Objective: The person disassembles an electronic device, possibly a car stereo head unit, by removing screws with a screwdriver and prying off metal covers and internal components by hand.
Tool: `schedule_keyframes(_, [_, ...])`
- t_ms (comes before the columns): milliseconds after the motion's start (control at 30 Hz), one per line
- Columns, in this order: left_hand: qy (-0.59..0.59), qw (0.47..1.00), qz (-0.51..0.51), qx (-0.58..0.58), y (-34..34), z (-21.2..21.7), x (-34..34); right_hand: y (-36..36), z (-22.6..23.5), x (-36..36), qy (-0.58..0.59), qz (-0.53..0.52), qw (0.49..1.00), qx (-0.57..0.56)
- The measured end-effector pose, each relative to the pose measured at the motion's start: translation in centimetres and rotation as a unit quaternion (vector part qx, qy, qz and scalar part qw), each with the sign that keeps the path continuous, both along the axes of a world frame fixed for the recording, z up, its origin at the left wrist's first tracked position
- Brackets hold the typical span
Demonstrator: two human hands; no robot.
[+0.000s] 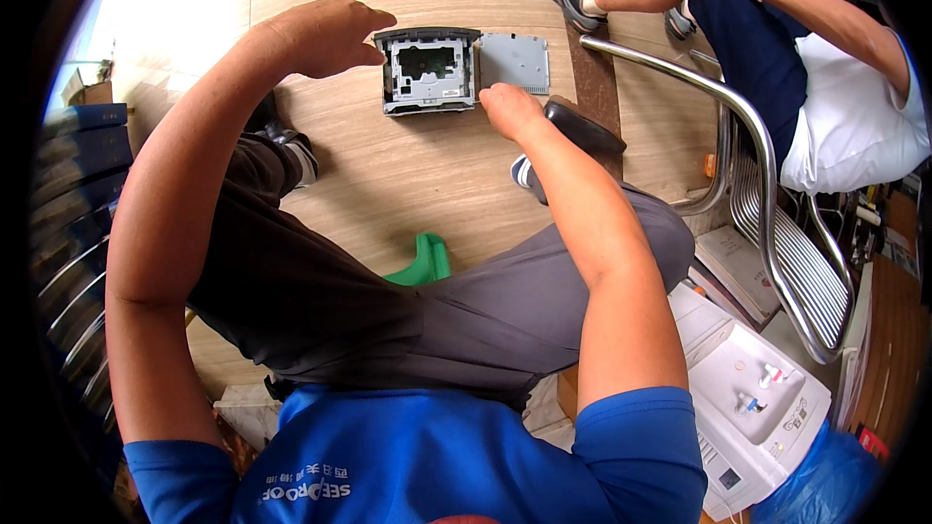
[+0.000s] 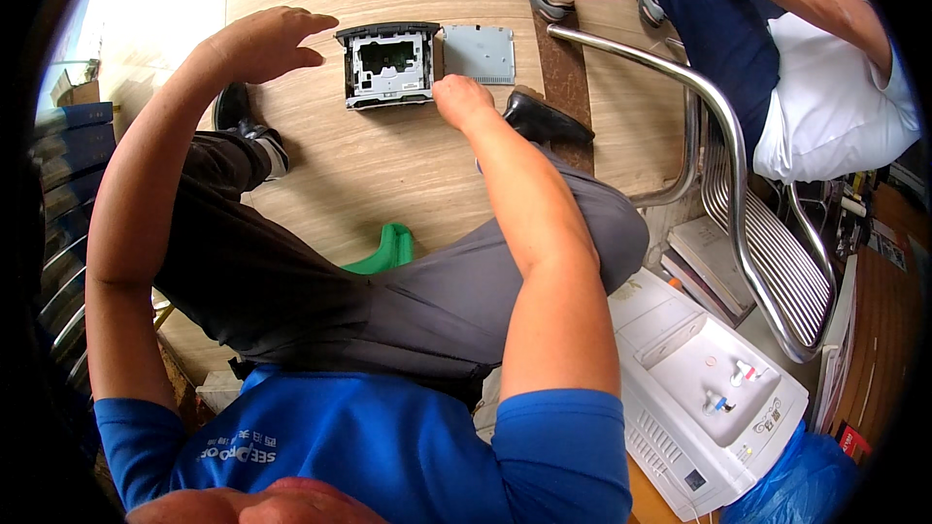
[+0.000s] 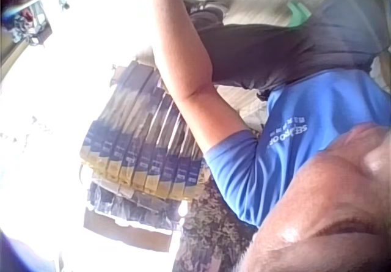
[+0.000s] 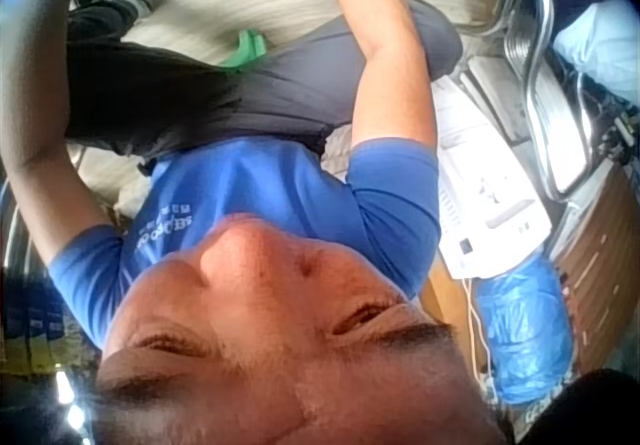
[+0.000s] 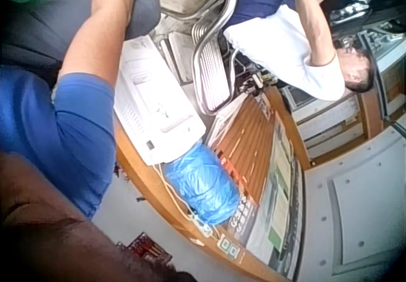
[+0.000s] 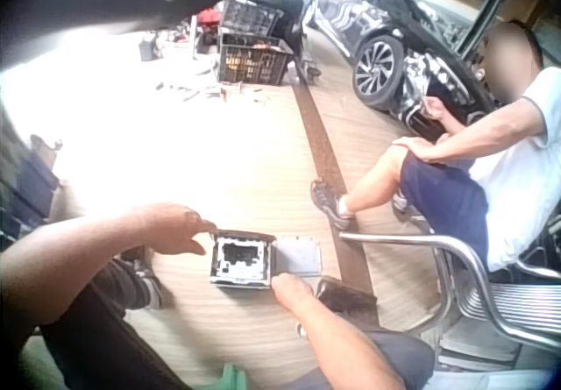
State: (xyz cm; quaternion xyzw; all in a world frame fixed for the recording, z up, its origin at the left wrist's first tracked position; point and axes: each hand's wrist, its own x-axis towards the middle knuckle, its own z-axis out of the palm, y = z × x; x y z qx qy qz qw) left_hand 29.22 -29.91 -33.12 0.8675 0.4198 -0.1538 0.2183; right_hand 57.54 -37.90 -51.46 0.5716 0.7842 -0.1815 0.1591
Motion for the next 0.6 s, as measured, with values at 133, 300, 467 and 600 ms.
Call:
schedule_keyframes(133, [-0.007,1.0,-0.011,0.004,0.1,-0.3,0.0,-0.1,-0.1,0.3,0.015,0.007,1.0,0.012])
schedule_keyframes(300, [-0.014,1.0,-0.007,-0.004,0.1,-0.3,-0.4,0.2,-0.1,0.0,0.024,-0.029,0.999,0.007])
schedule_keyframes(467, [-0.021,1.0,-0.003,-0.006,0.3,0.3,0.3,0.0,-1.2,0.5,0.033,-0.102,0.994,-0.001])
schedule_keyframes(600, [-0.016,1.0,0.003,-0.015,0.1,0.1,-0.1,0.3,-0.3,-0.8,0.021,-0.096,0.995,-0.016])
